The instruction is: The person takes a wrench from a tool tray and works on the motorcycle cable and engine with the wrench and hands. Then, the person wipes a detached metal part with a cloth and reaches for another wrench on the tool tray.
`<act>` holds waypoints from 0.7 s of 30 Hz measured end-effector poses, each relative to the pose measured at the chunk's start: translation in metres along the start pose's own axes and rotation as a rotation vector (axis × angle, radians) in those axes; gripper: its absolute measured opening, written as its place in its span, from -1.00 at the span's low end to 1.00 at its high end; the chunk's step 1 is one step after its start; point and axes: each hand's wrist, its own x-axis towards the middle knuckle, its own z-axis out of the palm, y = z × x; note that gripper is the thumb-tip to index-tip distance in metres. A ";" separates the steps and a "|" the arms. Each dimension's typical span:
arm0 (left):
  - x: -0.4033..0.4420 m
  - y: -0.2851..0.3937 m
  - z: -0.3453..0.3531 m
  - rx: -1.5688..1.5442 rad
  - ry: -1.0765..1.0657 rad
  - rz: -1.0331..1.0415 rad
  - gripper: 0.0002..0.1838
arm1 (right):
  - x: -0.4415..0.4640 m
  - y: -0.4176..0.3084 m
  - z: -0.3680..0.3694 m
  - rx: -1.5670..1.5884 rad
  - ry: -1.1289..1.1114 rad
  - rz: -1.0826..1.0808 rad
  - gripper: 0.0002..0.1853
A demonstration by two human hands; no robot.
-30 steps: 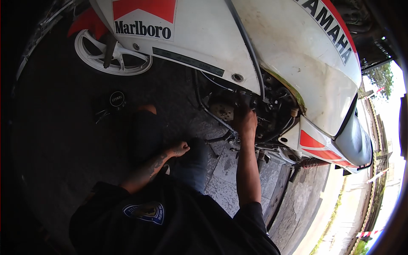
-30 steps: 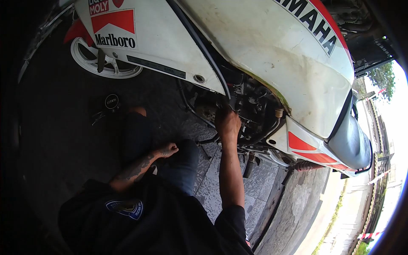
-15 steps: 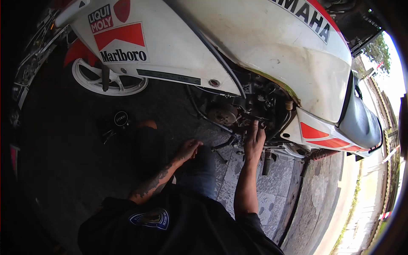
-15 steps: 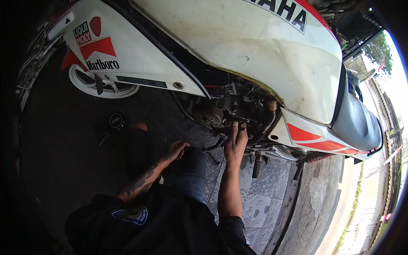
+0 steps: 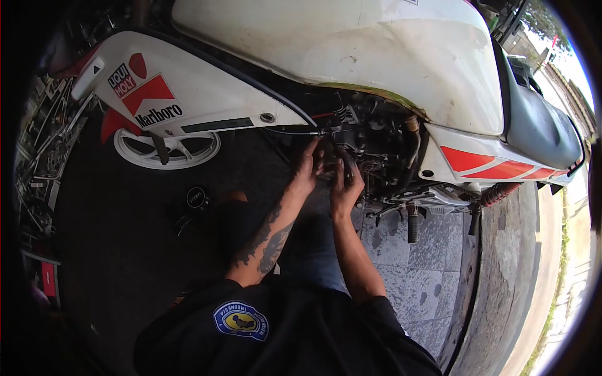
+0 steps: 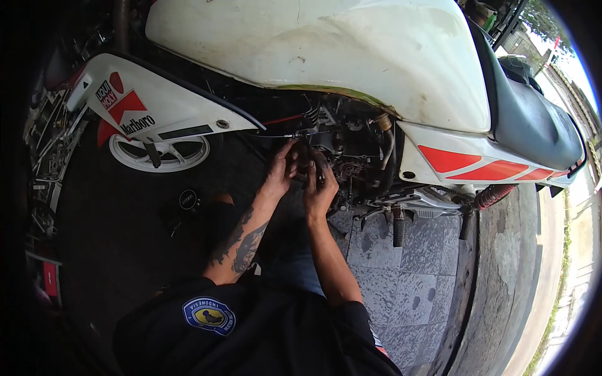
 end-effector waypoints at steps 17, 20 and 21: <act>0.004 0.000 -0.002 -0.001 0.034 -0.034 -0.81 | -0.004 0.002 0.007 0.032 0.024 0.010 -0.77; 0.004 -0.003 -0.001 -0.036 0.033 -0.033 -0.79 | 0.015 -0.004 -0.005 -0.017 -0.017 -0.022 -0.78; 0.001 -0.004 -0.001 -0.038 0.032 -0.039 -0.79 | 0.018 -0.008 -0.008 0.031 0.009 0.075 -0.78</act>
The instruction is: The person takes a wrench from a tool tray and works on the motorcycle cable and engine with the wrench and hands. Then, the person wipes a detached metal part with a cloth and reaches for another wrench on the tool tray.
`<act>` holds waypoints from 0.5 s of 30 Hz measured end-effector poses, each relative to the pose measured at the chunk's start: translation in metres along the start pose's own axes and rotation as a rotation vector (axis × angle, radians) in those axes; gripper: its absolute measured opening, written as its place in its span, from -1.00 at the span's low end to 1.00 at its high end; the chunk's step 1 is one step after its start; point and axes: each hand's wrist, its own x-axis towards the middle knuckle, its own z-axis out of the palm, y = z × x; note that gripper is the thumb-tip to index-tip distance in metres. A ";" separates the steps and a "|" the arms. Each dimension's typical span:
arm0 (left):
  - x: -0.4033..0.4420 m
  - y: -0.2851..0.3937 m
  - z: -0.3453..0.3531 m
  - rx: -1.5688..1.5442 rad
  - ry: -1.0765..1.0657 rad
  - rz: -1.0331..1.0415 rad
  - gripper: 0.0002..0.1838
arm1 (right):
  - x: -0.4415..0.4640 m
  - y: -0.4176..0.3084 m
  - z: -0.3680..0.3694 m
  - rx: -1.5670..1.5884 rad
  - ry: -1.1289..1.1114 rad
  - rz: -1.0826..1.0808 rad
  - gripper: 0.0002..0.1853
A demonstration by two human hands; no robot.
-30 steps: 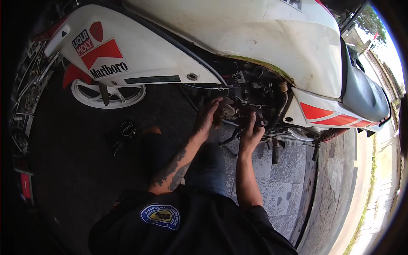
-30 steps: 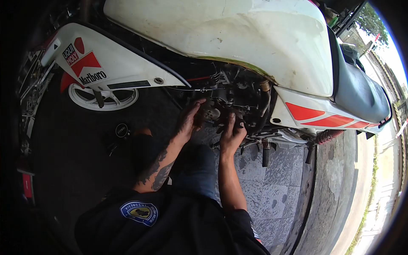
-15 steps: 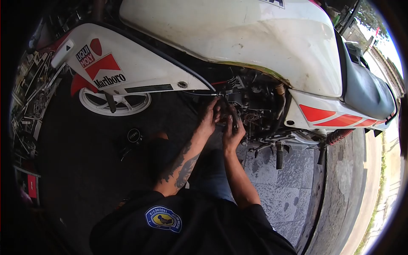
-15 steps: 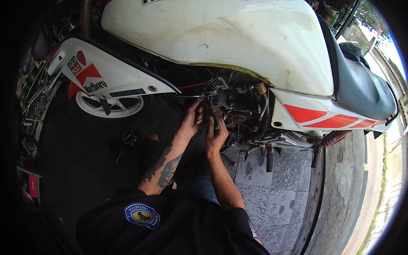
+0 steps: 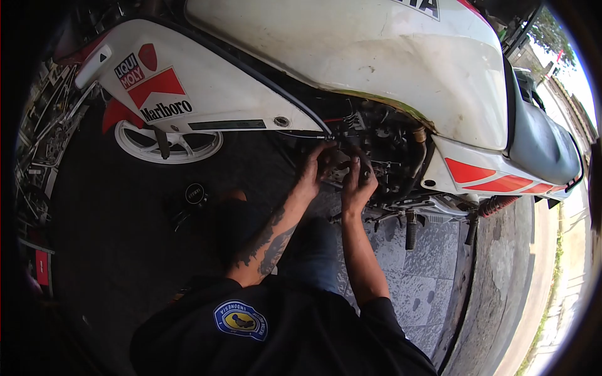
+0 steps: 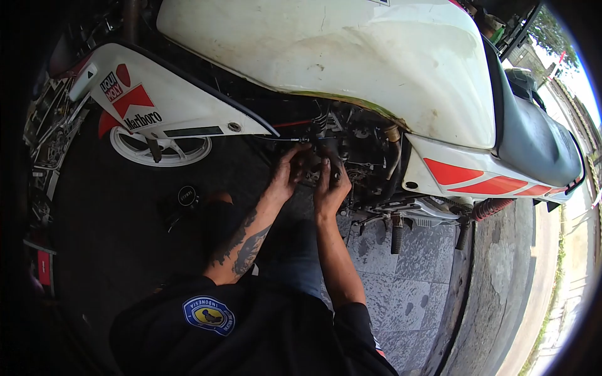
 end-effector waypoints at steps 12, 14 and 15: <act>0.005 0.008 0.031 0.074 0.137 0.129 -0.78 | -0.020 0.014 -0.016 0.214 0.226 0.136 -0.70; 0.008 0.008 0.036 0.124 0.210 0.169 -0.78 | -0.027 0.005 -0.022 0.194 0.212 0.181 -0.69; 0.009 0.009 0.040 0.144 0.234 0.182 -0.77 | -0.030 -0.001 -0.024 0.176 0.198 0.225 -0.69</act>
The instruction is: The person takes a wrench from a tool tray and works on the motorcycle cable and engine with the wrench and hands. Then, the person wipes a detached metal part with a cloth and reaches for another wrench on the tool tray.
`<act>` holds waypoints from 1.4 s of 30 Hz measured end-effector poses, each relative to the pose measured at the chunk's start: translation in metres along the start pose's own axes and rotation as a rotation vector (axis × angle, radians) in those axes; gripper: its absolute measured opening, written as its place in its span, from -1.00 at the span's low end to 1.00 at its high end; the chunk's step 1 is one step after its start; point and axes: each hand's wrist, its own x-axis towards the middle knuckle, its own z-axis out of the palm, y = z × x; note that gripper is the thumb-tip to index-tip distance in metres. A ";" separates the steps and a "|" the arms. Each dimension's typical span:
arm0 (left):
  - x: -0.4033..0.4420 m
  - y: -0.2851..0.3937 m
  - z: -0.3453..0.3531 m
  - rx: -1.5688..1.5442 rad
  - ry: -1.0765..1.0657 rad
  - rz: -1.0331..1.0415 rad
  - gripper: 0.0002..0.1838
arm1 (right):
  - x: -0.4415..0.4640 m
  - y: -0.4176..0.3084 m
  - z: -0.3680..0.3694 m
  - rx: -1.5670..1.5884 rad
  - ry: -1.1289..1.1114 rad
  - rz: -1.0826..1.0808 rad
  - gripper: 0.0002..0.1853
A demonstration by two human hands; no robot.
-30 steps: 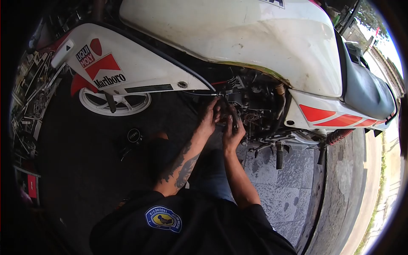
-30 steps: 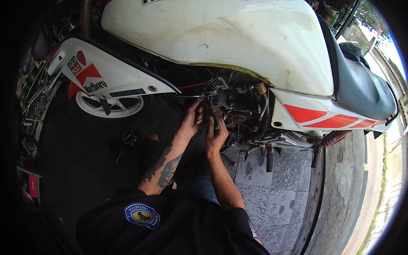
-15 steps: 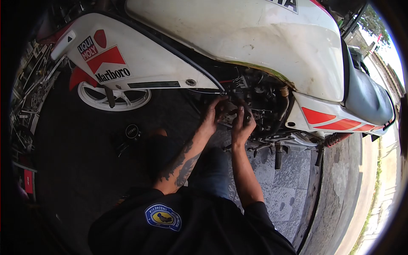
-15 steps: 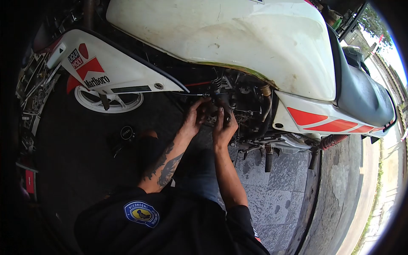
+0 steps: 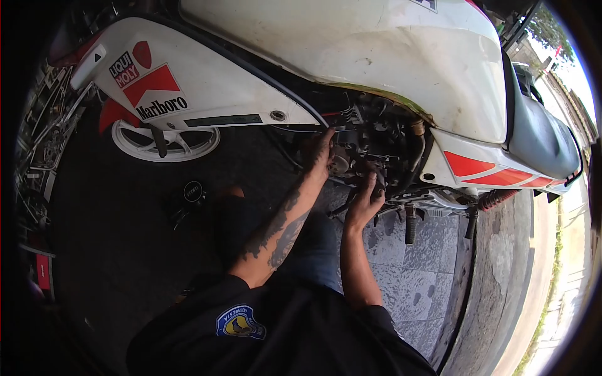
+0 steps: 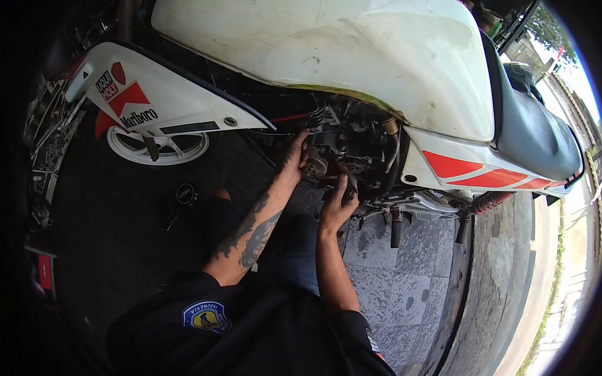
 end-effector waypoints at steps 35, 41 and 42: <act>0.004 -0.014 0.003 0.140 0.065 0.094 -0.72 | -0.061 0.007 -0.045 0.087 0.027 0.277 -0.66; -0.003 0.004 0.004 0.112 0.030 -0.093 -0.77 | -0.066 0.010 -0.047 0.097 0.018 0.321 -0.65; -0.001 0.002 0.005 0.095 0.032 -0.076 -0.78 | -0.065 0.011 -0.048 0.099 0.012 0.321 -0.65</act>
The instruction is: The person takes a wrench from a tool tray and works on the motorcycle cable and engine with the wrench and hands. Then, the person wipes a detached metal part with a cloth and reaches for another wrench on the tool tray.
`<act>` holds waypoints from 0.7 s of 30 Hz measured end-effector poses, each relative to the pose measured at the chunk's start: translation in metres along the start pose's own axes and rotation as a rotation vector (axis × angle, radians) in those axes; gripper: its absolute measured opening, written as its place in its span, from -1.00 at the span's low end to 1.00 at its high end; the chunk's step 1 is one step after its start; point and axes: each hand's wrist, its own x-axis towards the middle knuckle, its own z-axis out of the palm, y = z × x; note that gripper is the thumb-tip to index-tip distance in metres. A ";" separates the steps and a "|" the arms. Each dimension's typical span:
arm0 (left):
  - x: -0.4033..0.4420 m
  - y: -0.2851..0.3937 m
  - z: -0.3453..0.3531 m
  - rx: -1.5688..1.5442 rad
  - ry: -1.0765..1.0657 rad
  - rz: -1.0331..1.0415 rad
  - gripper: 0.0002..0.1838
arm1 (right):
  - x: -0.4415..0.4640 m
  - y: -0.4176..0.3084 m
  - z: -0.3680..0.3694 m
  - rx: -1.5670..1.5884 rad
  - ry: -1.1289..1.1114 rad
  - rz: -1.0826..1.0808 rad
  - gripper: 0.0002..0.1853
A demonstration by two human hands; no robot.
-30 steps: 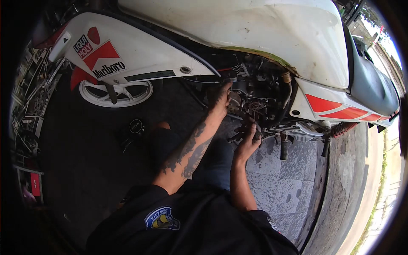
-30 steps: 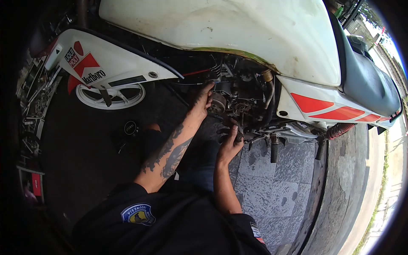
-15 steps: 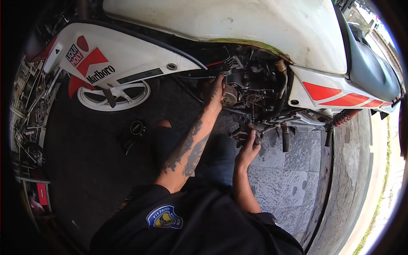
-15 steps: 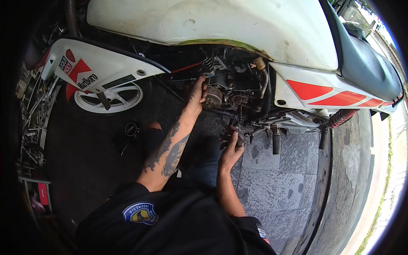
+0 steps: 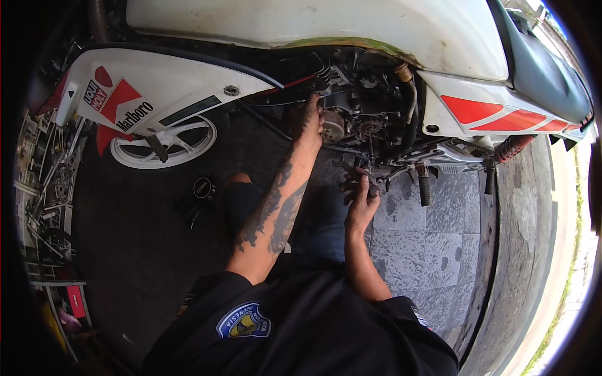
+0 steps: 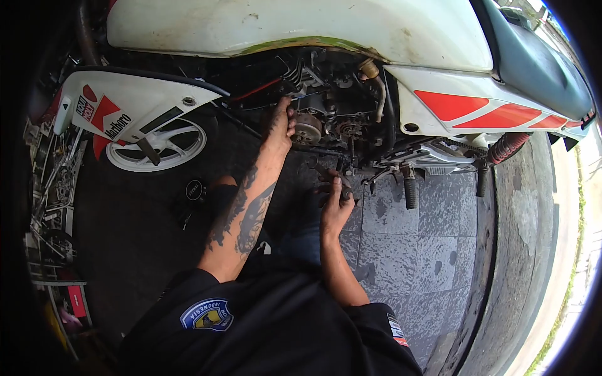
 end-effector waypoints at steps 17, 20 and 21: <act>0.002 -0.010 -0.007 -0.041 -0.042 0.029 -0.76 | 0.041 -0.012 0.035 -0.052 -0.119 -0.318 -0.69; 0.012 -0.023 -0.004 0.080 0.080 0.177 -0.74 | 0.034 -0.014 0.033 -0.064 -0.113 -0.261 -0.69; 0.008 -0.021 -0.001 0.050 0.057 0.202 -0.73 | 0.031 -0.015 0.032 -0.070 -0.116 -0.258 -0.69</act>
